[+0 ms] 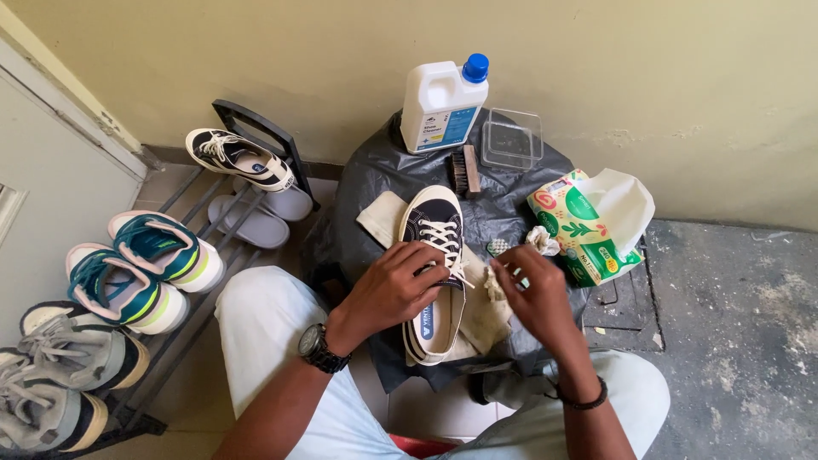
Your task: The person scrubs a black and white sneaker using a green brush and wipes it with a tissue. The person rotates the shoe to clean the sides, toe, and heel, then inspects the cleaned shoe.
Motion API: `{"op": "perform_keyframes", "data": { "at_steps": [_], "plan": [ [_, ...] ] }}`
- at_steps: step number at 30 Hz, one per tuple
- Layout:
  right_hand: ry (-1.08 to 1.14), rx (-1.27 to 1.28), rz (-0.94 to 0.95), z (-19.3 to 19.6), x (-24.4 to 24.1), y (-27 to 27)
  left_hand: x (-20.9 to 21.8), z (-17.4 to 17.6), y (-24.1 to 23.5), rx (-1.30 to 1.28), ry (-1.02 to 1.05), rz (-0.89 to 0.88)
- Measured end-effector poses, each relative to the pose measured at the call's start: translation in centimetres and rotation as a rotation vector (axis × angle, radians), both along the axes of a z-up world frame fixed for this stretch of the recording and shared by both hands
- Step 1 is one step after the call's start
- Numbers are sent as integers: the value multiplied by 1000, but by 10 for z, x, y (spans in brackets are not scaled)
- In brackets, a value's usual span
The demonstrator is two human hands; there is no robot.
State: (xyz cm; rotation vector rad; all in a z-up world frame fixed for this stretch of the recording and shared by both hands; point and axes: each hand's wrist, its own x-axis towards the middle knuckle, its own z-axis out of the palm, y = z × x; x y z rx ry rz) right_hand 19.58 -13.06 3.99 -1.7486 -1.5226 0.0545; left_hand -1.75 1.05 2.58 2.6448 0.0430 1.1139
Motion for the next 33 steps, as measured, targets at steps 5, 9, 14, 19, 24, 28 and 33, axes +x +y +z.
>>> {"op": "perform_keyframes", "data": {
  "at_steps": [5,9,14,19,24,28,33],
  "plan": [
    [-200,-657,-200,-10,50,-15,1,1,-3,-14,37,-11],
    [-360,-895,-217,-38,71,-21,-2,14,-4,29,91,-23],
    [-266,-955,-253,-41,80,-19,-3,21,-9,46,90,-37],
    [-113,-967,-211,-38,83,-13,-2,15,-18,150,59,50],
    [-13,-911,-251,-41,83,-12,-5,38,-78,-143,51,195],
    [77,-834,-224,-37,86,-16,2,12,-116,-468,257,309],
    [281,-556,-207,-35,90,-24,31,4,-131,-699,429,462]
  ]
}}
